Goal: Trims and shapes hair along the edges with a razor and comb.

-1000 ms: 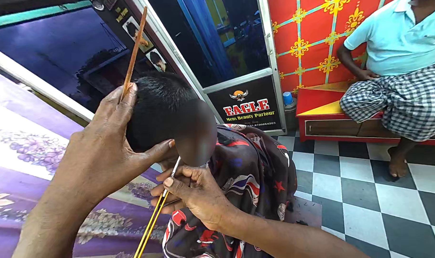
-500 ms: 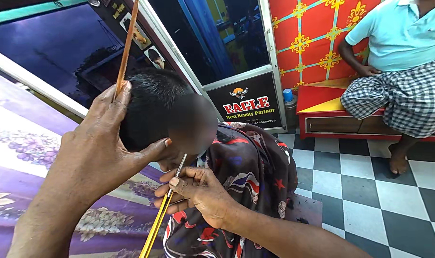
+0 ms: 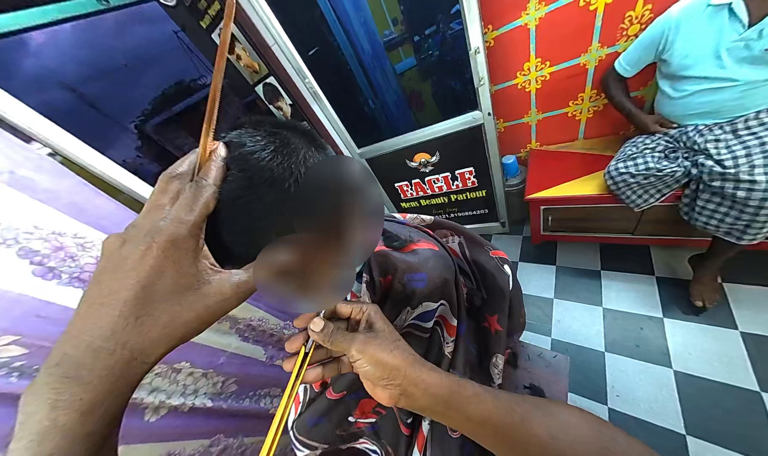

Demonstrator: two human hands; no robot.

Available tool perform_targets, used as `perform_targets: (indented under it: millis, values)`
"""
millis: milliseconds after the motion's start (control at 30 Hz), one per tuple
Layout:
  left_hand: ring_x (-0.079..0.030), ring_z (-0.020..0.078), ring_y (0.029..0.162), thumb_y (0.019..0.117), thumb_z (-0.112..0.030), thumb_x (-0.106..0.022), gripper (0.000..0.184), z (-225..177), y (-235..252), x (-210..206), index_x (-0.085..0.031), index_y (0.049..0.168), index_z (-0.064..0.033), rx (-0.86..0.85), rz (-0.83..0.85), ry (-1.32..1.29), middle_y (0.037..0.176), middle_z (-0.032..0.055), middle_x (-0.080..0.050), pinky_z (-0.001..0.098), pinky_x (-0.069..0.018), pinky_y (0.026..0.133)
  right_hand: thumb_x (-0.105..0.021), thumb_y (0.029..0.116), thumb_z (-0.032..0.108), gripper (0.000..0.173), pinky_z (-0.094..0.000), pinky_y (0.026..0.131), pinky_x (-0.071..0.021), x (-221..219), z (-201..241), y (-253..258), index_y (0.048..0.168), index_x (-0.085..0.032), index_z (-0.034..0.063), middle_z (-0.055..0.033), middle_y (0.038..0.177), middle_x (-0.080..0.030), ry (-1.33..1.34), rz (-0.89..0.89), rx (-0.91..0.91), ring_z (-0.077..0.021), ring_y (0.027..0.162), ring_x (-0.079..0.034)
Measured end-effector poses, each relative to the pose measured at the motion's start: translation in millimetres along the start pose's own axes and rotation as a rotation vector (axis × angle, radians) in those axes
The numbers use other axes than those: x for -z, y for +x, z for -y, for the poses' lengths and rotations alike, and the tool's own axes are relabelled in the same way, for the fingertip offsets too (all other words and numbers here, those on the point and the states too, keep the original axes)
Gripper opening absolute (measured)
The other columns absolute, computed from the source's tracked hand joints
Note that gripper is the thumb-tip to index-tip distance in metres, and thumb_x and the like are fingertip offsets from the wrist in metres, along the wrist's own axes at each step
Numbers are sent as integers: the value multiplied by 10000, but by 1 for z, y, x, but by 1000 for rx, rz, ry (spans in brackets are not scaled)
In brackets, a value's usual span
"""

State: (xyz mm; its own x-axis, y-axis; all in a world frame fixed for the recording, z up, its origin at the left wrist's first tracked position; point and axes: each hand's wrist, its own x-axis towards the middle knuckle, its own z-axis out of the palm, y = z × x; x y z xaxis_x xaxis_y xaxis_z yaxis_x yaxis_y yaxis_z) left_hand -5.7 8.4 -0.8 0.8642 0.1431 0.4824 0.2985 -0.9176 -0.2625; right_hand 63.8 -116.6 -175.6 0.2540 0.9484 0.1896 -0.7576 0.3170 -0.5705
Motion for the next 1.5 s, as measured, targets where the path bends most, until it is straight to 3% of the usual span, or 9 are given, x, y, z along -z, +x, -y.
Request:
perform_targets:
  millis: [667, 800, 900, 1000, 1100, 1133, 1200, 1300, 1500]
  values:
    - [-524, 475, 1325, 761, -718, -619, 1120, -2, -4, 0, -307, 1622, -72, 16, -9, -9, 1619, 214, -351, 727, -474, 883, -495, 1077, 73, 208, -335, 776, -631, 11, -8, 1, 1214, -618, -23, -130, 1017, -735, -50, -1, -3, -200, 863, -749]
    - [-500, 472, 1356, 756, -730, -624, 1147, -2, -4, 1, -284, 1630, -70, 38, 17, -5, 1634, 211, -326, 734, -465, 904, -426, 1092, 92, 264, -362, 830, -626, 28, 0, -28, 1249, -598, -34, -103, 1033, -730, -254, 82, 82, -187, 915, -736]
    - [-447, 405, 1429, 779, -801, -583, 1129, 6, -7, 3, -312, 1627, -108, 19, -12, -39, 1632, 185, -347, 657, -430, 1053, -386, 1099, 123, 322, -352, 794, -624, 59, 15, -64, 1280, -607, -27, -80, 978, -714, -555, 117, 122, -163, 854, -717]
    - [-520, 331, 1368, 982, -457, -625, 676, 16, -17, 7, -501, 1505, -47, -33, -236, -154, 1502, 225, -505, 490, -422, 1144, -438, 1097, 230, 323, -319, 699, -620, 96, 36, -95, 1248, -673, 68, -24, 930, -732, -988, -126, 103, -122, 752, -708]
    - [-634, 148, 994, 1065, -122, -512, 308, -7, -29, 12, -636, 1259, 82, -21, -397, -194, 1218, 208, -627, 277, -529, 867, -508, 1063, 251, 244, -257, 686, -614, 121, 44, -111, 1120, -714, 134, 55, 893, -740, -1224, -334, 205, -66, 742, -708]
    - [-633, 158, 898, 1067, -86, -492, 290, -23, -33, 15, -633, 1234, 105, -35, -358, -184, 1146, 223, -638, 291, -530, 794, -511, 1064, 248, 234, -235, 685, -614, 124, 45, -114, 1113, -712, 138, 65, 897, -741, -1214, -326, 246, -56, 749, -710]
    - [-697, 225, 955, 1069, -117, -503, 343, -58, -39, 27, -552, 1328, 103, -43, -126, -93, 1142, 233, -677, 389, -571, 865, -500, 1079, 248, 245, -225, 692, -624, 127, 48, -119, 1139, -703, 126, 59, 921, -743, -1149, -271, 309, -59, 767, -718]
    - [-684, 317, 682, 1068, -184, -491, 362, -83, -48, 40, -597, 1328, 45, -56, 183, 124, 929, 195, -728, 492, -498, 565, -500, 1082, 243, 248, -216, 684, -618, 135, 51, -120, 1145, -702, 115, 61, 922, -742, -1123, -226, 382, -57, 774, -714]
    - [-696, 402, 710, 1077, -110, -478, 288, -99, -54, 69, -710, 1190, 20, -29, 531, 350, 884, 219, -725, 531, -510, 602, -512, 1073, 237, 231, -218, 675, -621, 147, 57, -122, 1132, -708, 131, 61, 913, -740, -1105, -224, 381, -67, 769, -716]
